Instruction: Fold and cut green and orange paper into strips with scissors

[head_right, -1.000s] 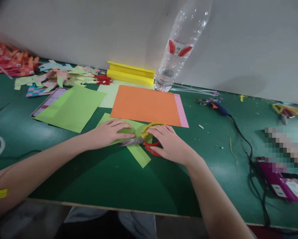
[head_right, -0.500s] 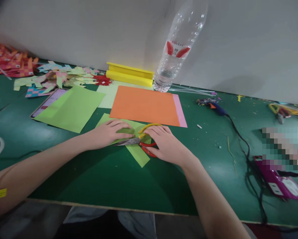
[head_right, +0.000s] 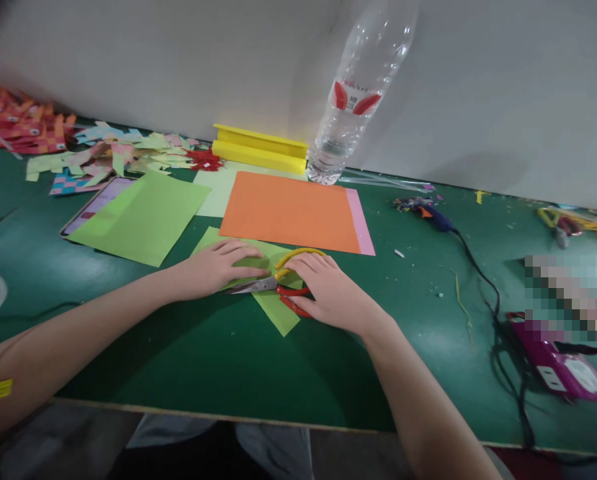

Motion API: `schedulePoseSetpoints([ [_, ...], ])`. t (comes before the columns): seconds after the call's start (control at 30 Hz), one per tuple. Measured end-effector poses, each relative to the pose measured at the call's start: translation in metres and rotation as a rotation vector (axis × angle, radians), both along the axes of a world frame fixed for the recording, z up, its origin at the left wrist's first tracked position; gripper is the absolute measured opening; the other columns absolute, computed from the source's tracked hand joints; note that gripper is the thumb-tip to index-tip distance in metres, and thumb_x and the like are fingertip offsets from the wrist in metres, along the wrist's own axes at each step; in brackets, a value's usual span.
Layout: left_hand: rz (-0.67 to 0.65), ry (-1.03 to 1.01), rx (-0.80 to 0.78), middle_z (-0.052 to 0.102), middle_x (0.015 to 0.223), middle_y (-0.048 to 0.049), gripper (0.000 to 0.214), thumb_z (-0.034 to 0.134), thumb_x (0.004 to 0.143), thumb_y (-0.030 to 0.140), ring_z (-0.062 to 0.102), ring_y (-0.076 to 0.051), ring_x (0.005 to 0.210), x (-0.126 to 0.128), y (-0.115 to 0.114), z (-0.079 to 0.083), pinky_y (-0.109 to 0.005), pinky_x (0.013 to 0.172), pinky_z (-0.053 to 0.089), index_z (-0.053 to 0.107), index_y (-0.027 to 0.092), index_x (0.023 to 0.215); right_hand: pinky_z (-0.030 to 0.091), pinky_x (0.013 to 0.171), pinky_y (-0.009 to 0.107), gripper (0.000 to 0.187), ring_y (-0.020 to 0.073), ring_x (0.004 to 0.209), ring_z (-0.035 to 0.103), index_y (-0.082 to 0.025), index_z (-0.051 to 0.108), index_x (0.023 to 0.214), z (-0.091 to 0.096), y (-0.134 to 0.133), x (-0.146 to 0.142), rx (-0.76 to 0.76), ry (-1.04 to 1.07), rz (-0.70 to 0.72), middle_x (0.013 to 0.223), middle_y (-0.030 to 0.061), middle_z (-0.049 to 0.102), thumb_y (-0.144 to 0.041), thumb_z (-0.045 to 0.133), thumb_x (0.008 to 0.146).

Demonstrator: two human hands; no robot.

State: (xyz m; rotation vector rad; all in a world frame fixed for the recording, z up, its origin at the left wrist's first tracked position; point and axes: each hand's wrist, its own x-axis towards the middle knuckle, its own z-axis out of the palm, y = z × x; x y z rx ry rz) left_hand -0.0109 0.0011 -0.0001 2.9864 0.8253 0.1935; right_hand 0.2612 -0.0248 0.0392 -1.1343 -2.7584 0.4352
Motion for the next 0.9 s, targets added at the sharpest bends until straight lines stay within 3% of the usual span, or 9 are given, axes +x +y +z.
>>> schedulePoseSetpoints([
  [0.9, -0.006, 0.004, 0.029, 0.041, 0.141, -0.0056, 0.044, 0.049, 0.094, 0.017, 0.036, -0.026, 0.13, -0.0008, 0.0006, 0.0001, -0.042, 0.105, 0.029, 0.044, 0.034, 0.135, 0.041, 0.101, 0.049, 0.037, 0.0266, 0.118, 0.052, -0.022, 0.05, 0.119, -0.0009, 0.0002, -0.0052, -0.04, 0.005, 0.003, 0.124, 0.0102, 0.058, -0.034, 0.056, 0.085],
])
